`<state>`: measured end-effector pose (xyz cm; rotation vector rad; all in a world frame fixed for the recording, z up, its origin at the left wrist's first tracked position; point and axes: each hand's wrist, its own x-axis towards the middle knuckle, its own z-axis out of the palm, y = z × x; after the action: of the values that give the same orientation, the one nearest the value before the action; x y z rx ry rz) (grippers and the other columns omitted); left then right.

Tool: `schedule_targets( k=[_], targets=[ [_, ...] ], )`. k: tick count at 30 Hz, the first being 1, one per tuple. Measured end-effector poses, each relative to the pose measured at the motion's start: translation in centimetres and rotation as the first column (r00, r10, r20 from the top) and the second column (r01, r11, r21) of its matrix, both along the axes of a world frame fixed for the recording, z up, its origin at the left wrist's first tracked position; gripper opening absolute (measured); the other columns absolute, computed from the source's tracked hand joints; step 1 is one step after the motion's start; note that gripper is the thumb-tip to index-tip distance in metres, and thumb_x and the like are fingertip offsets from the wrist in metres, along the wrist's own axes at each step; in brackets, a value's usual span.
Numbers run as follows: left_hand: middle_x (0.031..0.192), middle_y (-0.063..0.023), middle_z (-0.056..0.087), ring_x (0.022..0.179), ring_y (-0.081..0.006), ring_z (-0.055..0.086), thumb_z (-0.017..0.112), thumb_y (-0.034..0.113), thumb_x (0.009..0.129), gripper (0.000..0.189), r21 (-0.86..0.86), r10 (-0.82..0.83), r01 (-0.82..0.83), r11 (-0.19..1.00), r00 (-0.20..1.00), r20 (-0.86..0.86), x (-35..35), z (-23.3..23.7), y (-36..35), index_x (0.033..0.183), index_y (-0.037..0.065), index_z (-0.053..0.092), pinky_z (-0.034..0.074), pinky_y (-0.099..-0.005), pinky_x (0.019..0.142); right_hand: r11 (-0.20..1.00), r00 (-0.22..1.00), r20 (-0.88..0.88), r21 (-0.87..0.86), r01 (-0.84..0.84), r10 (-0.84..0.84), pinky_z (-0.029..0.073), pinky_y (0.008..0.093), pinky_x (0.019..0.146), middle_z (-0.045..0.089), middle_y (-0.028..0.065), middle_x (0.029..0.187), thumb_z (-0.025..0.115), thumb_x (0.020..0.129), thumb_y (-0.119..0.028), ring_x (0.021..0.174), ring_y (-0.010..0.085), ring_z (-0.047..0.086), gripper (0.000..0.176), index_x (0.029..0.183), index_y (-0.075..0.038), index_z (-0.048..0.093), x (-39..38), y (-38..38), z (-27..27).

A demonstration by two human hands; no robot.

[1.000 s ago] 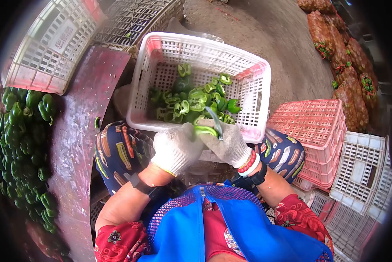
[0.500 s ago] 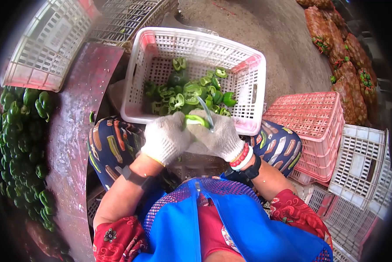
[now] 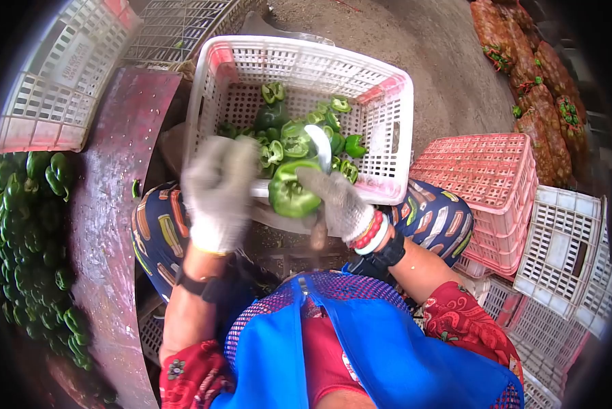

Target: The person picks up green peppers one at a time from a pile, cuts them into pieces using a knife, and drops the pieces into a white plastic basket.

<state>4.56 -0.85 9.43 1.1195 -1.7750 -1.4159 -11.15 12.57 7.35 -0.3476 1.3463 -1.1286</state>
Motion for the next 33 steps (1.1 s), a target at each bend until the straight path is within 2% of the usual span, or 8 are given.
schedule_targets(
  k=[3, 4, 5, 6, 9, 18, 28, 33],
  targets=[
    [0.087, -0.0017, 0.055, 0.075, -0.0094, 0.052, 0.064, 0.007, 0.097, 0.011, -0.094, 0.439, -0.437, 0.895, 0.898, 0.007, 7.2, 3.4, -3.4, 0.106, 0.003, 0.068, 0.045, -0.0275, 0.066, 0.976, 0.905, -0.404, 0.212, -0.052, 0.136, 0.054, 0.0367, 0.045, 0.074, 0.0176, 0.092, 0.066, 0.097, -0.05, 0.065, 0.0248, 0.071, 0.055, 0.126, -0.004, 0.064, -4.2, -2.0, -0.7],
    [0.086, -0.0027, 0.053, 0.072, -0.0079, 0.049, 0.064, 0.011, 0.097, 0.014, 0.02, 0.622, -0.623, 0.782, 0.781, 0.051, 9.4, 6.2, -3.6, 0.107, 0.002, 0.067, 0.043, -0.0268, 0.064, 0.913, 0.614, -0.682, 0.361, -0.19, 0.397, 0.056, 0.0414, 0.062, 0.074, 0.0193, 0.101, 0.067, 0.096, -0.044, 0.08, 0.0287, 0.073, 0.053, 0.132, -0.005, 0.064, -6.3, -2.7, -2.4],
    [0.079, -0.002, 0.05, 0.071, -0.0053, 0.047, 0.061, 0.015, 0.101, 0.014, -0.424, 0.425, -0.248, 0.871, 0.815, 0.395, 15.8, 5.5, -4.1, 0.107, 0.004, 0.066, 0.039, -0.0279, 0.059, 0.81, 0.187, -0.793, 0.535, -0.24, 0.579, 0.058, 0.0462, 0.079, 0.075, 0.0211, 0.111, 0.067, 0.094, -0.037, 0.096, 0.0326, 0.075, 0.053, 0.137, -0.006, 0.064, -7.6, -3.3, -3.9],
    [0.071, -0.0032, 0.043, 0.065, -0.0105, 0.045, 0.06, 0.013, 0.102, 0.011, -0.083, 0.429, -0.448, 0.89, 0.761, 0.487, 20.1, 6.2, -4.4, 0.1, 0.004, 0.065, 0.043, -0.0318, 0.059, 0.77, 0.162, -0.763, 0.568, -0.292, 0.625, 0.056, 0.0472, 0.084, 0.074, 0.021, 0.112, 0.069, 0.092, -0.035, 0.102, 0.0338, 0.073, 0.052, 0.138, -0.01, 0.064, -7.9, -4.1, -4.6],
    [0.077, -0.0199, 0.068, 0.072, -0.0431, 0.067, 0.067, 0.042, 0.094, 0.039, 0.042, -0.033, 0.103, 0.994, -0.093, 0.995, 30.3, 4.9, -0.3, 0.097, 0.003, 0.071, 0.053, -0.0502, 0.072, 0.659, -0.014, -0.773, 0.551, -0.513, 0.635, 0.054, 0.0487, 0.09, 0.072, 0.0197, 0.111, 0.071, 0.085, -0.023, 0.107, 0.0377, 0.069, 0.051, 0.135, -0.021, 0.067, -6.8, -6.2, -7.9],
    [0.092, -0.0204, 0.073, 0.086, -0.0385, 0.072, 0.069, 0.03, 0.095, 0.029, -0.057, 0.106, -0.131, 0.99, 0.402, 0.909, 25.6, 4.7, -1.0, 0.107, 0.003, 0.071, 0.055, -0.0432, 0.079, 0.256, -0.5, -0.697, 0.681, -0.686, 0.514, 0.059, 0.0449, 0.083, 0.065, 0.0174, 0.117, 0.062, 0.092, -0.009, 0.102, 0.0369, 0.071, 0.028, 0.119, -0.009, 0.069, -4.3, -13.0, -20.2],
    [0.094, -0.0143, 0.073, 0.085, -0.0193, 0.068, 0.071, 0.018, 0.095, 0.026, -0.075, 0.132, -0.115, 0.99, 0.634, 0.762, 20.5, 7.4, -3.5, 0.11, -0.003, 0.069, 0.054, -0.0348, 0.081, 0.319, -0.402, -0.672, 0.686, -0.654, 0.622, 0.059, 0.0467, 0.086, 0.066, 0.0183, 0.122, 0.069, 0.087, -0.016, 0.108, 0.0368, 0.071, 0.031, 0.117, -0.009, 0.072, -3.8, -12.8, -21.4],
    [0.096, -0.007, 0.07, 0.088, -0.0138, 0.062, 0.065, 0.015, 0.097, 0.026, 0.208, 0.079, -0.22, 0.953, 0.845, 0.529, 13.7, 10.4, -3.1, 0.115, -0.003, 0.069, 0.051, -0.03, 0.083, 0.661, 0.116, -0.794, 0.404, -0.632, 0.596, 0.056, 0.0476, 0.088, 0.074, 0.0236, 0.1, 0.074, 0.084, -0.038, 0.098, 0.0407, 0.071, 0.044, 0.114, -0.005, 0.072, -5.2, -12.7, -17.1]
  ],
)
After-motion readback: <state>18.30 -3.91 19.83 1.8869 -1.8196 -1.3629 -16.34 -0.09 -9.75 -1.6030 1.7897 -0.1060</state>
